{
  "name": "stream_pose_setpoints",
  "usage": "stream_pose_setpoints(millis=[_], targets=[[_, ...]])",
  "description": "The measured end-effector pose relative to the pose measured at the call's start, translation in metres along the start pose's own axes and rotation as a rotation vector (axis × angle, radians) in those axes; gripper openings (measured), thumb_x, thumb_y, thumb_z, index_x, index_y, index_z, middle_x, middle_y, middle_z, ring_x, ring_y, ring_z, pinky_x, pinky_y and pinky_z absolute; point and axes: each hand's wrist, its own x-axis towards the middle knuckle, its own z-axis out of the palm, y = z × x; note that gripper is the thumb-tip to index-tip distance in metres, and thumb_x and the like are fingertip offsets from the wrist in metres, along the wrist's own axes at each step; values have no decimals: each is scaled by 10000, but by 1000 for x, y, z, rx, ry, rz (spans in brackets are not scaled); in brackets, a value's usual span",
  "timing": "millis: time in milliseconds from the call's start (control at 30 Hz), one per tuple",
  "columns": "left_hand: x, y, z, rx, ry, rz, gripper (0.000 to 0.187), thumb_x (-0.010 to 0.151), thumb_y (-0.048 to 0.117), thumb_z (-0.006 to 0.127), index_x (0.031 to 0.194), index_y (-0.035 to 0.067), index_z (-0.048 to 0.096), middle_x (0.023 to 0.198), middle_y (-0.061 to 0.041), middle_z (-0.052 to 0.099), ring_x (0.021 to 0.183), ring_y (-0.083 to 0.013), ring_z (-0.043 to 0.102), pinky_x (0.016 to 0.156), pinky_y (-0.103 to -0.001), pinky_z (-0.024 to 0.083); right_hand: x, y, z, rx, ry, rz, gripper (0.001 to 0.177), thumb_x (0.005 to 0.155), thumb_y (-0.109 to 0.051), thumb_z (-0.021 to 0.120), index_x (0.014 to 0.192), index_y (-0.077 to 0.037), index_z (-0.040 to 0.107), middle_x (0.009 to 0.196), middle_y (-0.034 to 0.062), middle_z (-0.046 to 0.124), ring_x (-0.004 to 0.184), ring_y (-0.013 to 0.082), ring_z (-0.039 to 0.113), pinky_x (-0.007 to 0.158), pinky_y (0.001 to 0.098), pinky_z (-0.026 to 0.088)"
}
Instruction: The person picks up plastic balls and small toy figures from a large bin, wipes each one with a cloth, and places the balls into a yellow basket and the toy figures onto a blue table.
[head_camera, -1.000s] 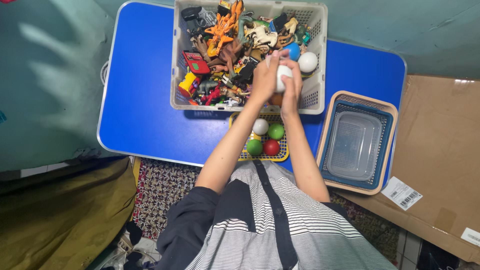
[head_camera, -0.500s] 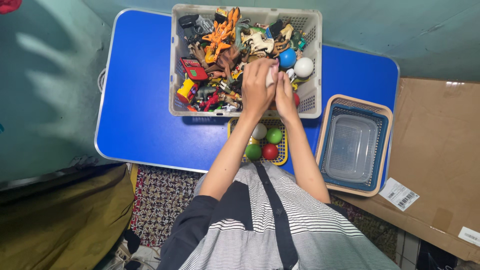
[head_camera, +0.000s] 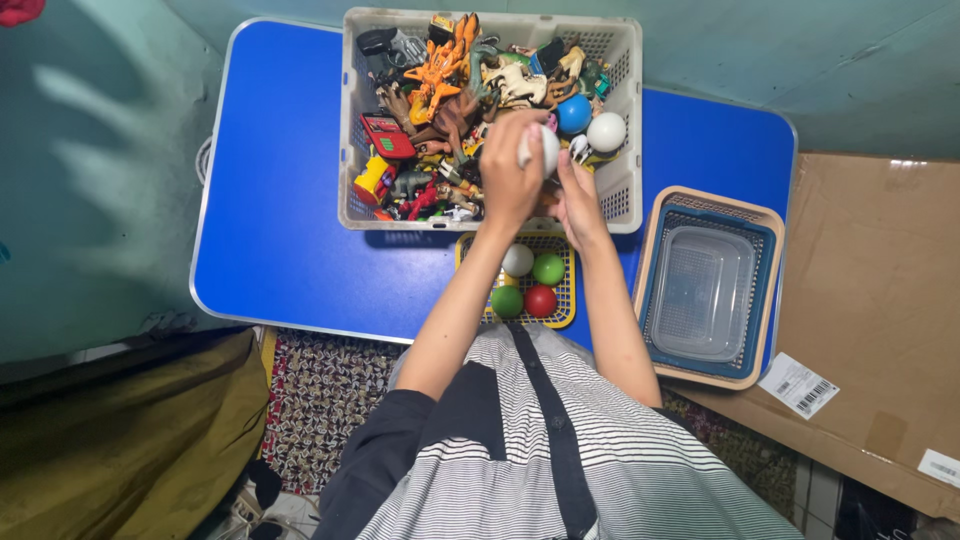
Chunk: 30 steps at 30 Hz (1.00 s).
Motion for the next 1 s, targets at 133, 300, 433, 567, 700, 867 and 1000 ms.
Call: stream_pose_setpoints(millis=[133,300,433,567,700,867,1000], targets=[[5,12,-8,44,-93,47,208,1037,172,561,1100,36,706,1069,-142,712,1022,-329,683,925,-416,524,0,2,-14,-188,-79,-111,458,1042,-220,690,1413,-9,524,1329,198,607,1026,218,684,735,296,598],[7,-4,-2,12,-137,-201,232,1009,198,585,1081,37,735,1029,-147,731,937,-345,726,847,-408,552,-12,-11,5,-520,-214,-542,516,950,-112,813,1377,-76,525,1540,127,482,1346,219,570,1013,371,551],[0,-7,7,-248,-85,-186,245,1073,186,533,1119,44,727,1083,-117,748,1009,-330,746,932,-401,562,-17,-18,24,148,-175,-324,521,943,-364,700,1363,-85,571,1442,149,538,1305,286,582,1100,465,469],[-23,17,15,69,-146,56,189,1013,126,624,1167,66,716,1163,-116,717,1140,-335,669,1009,-425,530,-7,-1,16,449,-129,-32,562,965,-526,561,1320,-91,588,1332,116,622,1228,264,622,1060,408,500],[-17,14,7,237,-274,196,378,908,88,659,1283,44,642,1288,-145,668,1311,-375,565,1093,-459,467,11,21,-12,363,19,-140,408,1085,-428,566,1357,-124,549,1308,28,620,1224,168,608,1067,352,505],[-26,3,-8,19,-498,252,453,901,73,599,1351,28,630,1343,-195,645,1362,-424,522,1171,-466,405,10,25,-23,116,150,-233,479,1061,-452,532,1350,-73,580,1253,37,634,1144,142,610,1000,321,512],[-40,-22,-19,-237,-435,-66,367,1141,288,467,1261,29,698,1254,-160,735,1245,-321,671,1126,-407,488,1,46,-36,-230,121,-268,392,1035,-347,593,1310,-81,509,1250,32,603,1160,148,596,993,307,516]])
